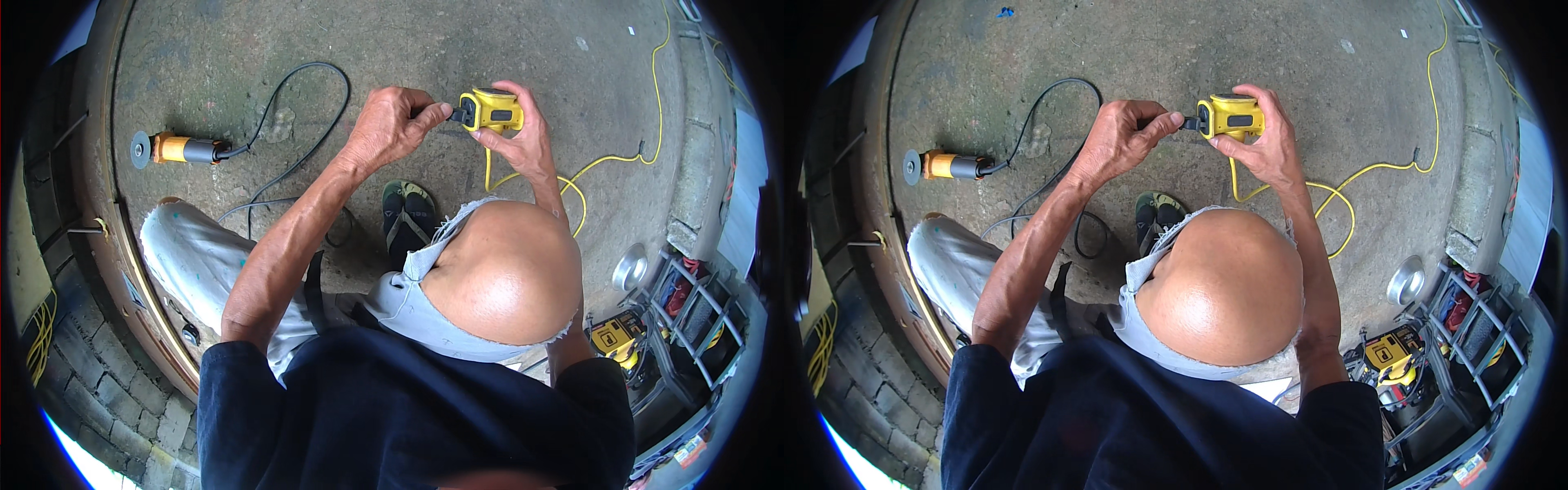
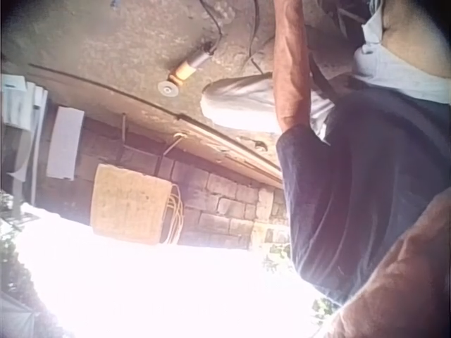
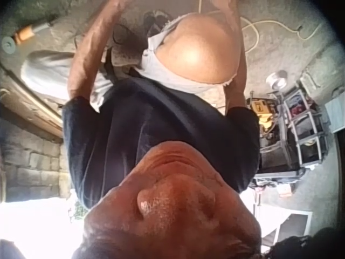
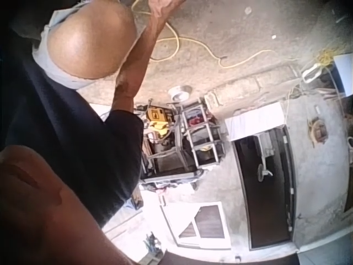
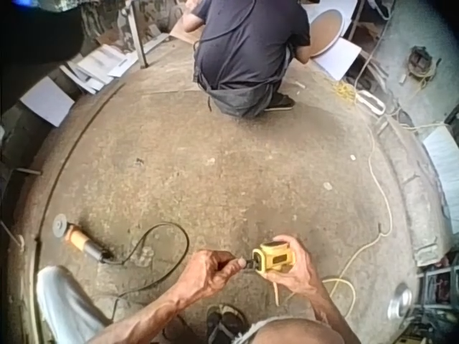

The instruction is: Cutting a metal profile strip using an angle grinder after connecting the power.

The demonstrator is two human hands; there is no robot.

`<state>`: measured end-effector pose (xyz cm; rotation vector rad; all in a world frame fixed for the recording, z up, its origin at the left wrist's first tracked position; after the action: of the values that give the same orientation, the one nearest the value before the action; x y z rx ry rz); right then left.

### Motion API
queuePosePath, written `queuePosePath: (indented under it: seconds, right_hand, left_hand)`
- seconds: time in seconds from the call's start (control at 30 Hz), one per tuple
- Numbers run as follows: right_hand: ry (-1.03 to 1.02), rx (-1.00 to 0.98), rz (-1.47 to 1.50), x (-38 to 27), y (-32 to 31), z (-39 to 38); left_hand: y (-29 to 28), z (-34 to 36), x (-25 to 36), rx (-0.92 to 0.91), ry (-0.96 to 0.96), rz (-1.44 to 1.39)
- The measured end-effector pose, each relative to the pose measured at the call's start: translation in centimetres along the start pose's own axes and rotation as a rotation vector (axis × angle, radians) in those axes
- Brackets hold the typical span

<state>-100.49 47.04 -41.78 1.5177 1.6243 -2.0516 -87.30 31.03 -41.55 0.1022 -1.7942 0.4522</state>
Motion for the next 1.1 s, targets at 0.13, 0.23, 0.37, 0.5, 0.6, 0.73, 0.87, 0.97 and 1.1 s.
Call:
queuePosePath:
  seconds: [0.13, 0.23, 0.37, 0.5, 0.6, 0.73, 0.87, 0.97, 1.1]
  right_hand:
    - [0.080, -0.030, 0.004, 0.9, 0.6, -0.9]
    - [0.066, -0.073, -0.072, 0.7, 1.1, -1.3]
    - [0.129, -0.053, -0.050, 1.3, 1.5, -1.8]
    - [0.142, -0.055, -0.100, 1.5, 2.5, -1.5]
    - [0.113, -0.105, -0.158, 1.7, 3.8, -0.8]
    - [0.056, -0.138, -0.296, 5.7, 2.3, 2.0]
    - [0.067, -0.132, -0.587, 11.0, -0.3, 7.4]
    - [0.037, -0.072, -1.029, 6.5, -0.6, 10.3]
    - [-0.348, -0.192, -0.786, -6.5, 4.5, 15.6]
  left_hand:
    - [1.0, 0.1, -1.0, -0.026, -0.060, -0.051]
    - [1.7, -0.2, -2.2, -0.074, -0.129, -0.045]
    - [2.5, -0.5, -2.7, -0.026, -0.151, -0.127]
    - [2.2, -0.9, -3.5, 0.059, -0.166, -0.143]
    - [2.4, -1.0, -5.9, 0.002, -0.214, -0.138]
    - [3.1, -0.2, -3.9, 0.271, 0.061, 0.399]
    - [-2.4, -0.4, 0.6, 0.135, 0.011, 0.412]
    - [-5.7, -4.2, 2.8, -0.172, 0.057, 0.389]
    - [-10.1, -9.4, 2.9, -0.259, 0.006, 0.478]
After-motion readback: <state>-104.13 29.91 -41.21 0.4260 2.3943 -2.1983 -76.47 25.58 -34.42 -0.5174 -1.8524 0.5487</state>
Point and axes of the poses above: each hand's wrist, its own z-axis towards the middle knuckle, its own y-axis out of the palm, x = y × z, the point moved 9 cm from there along z, towards the middle knuckle, and after that the axes turned 11 degrees about -z, right-handed, at the moved point
